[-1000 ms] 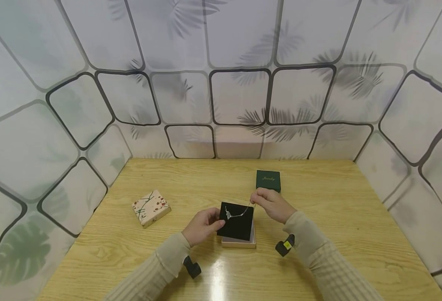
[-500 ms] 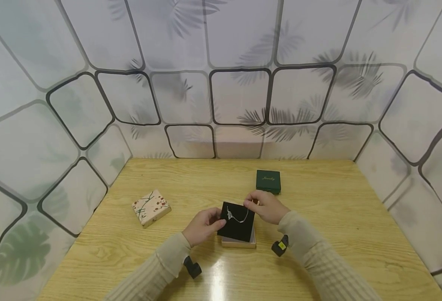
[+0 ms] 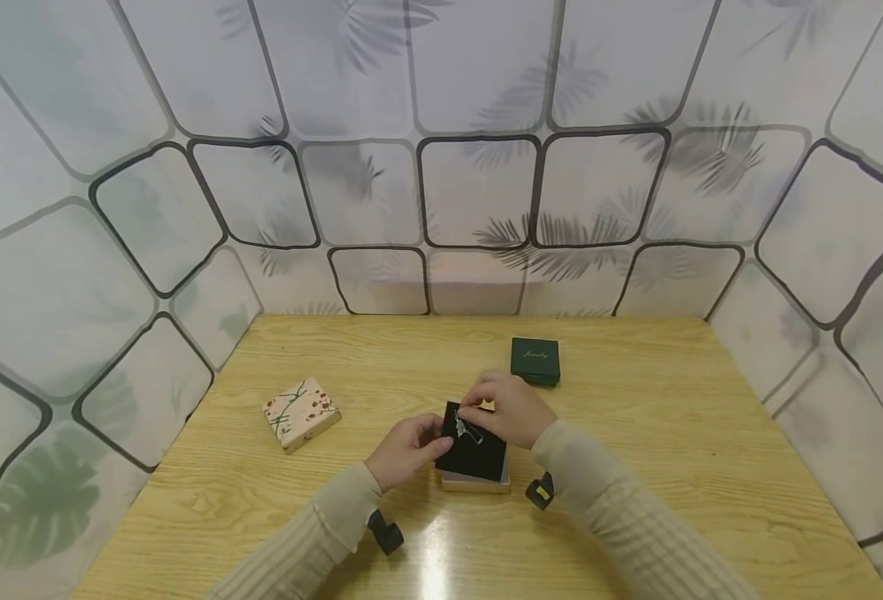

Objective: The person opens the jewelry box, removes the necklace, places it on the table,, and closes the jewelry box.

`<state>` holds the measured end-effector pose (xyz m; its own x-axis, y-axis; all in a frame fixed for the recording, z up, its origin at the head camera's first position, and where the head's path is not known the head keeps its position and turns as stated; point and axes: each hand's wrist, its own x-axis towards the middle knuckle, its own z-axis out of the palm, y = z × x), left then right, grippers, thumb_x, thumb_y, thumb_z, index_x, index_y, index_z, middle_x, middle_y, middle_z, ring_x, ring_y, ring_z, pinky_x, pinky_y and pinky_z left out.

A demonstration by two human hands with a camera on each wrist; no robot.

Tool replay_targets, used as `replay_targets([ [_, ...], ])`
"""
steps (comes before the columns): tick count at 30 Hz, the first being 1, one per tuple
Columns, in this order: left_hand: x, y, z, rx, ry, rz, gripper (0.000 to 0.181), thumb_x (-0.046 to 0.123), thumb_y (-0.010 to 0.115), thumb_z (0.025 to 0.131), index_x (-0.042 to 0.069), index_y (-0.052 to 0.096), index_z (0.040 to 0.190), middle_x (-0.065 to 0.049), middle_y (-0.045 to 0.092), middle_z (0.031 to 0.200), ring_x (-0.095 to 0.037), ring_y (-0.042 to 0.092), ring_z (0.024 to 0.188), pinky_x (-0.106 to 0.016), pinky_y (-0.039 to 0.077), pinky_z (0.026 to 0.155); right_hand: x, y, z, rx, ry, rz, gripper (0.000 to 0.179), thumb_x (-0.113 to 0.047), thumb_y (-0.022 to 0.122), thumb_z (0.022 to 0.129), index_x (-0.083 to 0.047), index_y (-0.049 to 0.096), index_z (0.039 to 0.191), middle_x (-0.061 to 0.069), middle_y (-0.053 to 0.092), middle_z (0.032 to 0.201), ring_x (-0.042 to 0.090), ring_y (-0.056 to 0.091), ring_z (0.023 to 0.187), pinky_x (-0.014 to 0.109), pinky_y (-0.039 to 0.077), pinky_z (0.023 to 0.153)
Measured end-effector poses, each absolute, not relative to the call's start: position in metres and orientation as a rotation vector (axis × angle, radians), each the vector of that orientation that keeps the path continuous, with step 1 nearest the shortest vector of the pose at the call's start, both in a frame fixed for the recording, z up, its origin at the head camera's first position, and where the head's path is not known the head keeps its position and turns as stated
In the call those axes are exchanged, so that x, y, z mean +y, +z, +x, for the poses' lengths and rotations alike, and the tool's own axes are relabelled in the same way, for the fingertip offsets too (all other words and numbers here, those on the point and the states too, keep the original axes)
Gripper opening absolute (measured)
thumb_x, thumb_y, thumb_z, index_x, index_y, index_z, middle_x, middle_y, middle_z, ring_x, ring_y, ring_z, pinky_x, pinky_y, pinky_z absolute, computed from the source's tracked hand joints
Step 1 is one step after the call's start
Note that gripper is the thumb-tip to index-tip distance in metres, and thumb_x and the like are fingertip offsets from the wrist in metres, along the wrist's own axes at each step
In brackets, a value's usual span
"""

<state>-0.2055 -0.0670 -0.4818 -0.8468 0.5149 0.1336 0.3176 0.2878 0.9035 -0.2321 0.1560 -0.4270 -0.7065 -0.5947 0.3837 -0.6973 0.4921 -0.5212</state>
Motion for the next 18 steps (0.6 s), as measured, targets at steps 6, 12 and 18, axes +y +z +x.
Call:
replay_targets([
  [6,-0.066,-0.480,-0.205,2.396,1.575,0.751,0.018,0.014,0.058,0.097,0.000,0.063,0.107,-0.006,0.066,0.093,-0.005,0.056,0.075,-0.023,0.048,0.066,0.150,-0.429,-0.231,-2.586,0.893,1.107,0.008,-0.021,0.076,0.084,-0.021,0.070,0.090,-0.013,0.057,0.086,0.003,0.052,0.077,0.029,0.051,0.065],
  [12,-0.066,-0.478,-0.205,2.398,1.576,0.745,0.017,0.008,0.056,0.097,-0.004,0.062,0.107,-0.010,0.066,0.093,-0.008,0.054,0.073,-0.023,0.047,0.063,0.147,-0.429,-0.226,-2.592,0.808,1.064,0.012,-0.029,0.077,0.083,-0.022,0.067,0.086,-0.012,0.054,0.082,0.005,0.048,0.074,0.024,0.046,0.063],
  [18,-0.066,-0.481,-0.204,2.385,1.577,0.722,0.016,0.019,0.058,0.098,0.006,0.063,0.106,-0.001,0.064,0.091,-0.006,0.056,0.074,-0.022,0.048,0.065,0.141,-0.428,-0.223,-2.628,0.642,1.025,0.024,-0.041,0.079,0.079,-0.021,0.064,0.081,-0.012,0.052,0.078,0.006,0.045,0.073,0.023,0.045,0.062],
])
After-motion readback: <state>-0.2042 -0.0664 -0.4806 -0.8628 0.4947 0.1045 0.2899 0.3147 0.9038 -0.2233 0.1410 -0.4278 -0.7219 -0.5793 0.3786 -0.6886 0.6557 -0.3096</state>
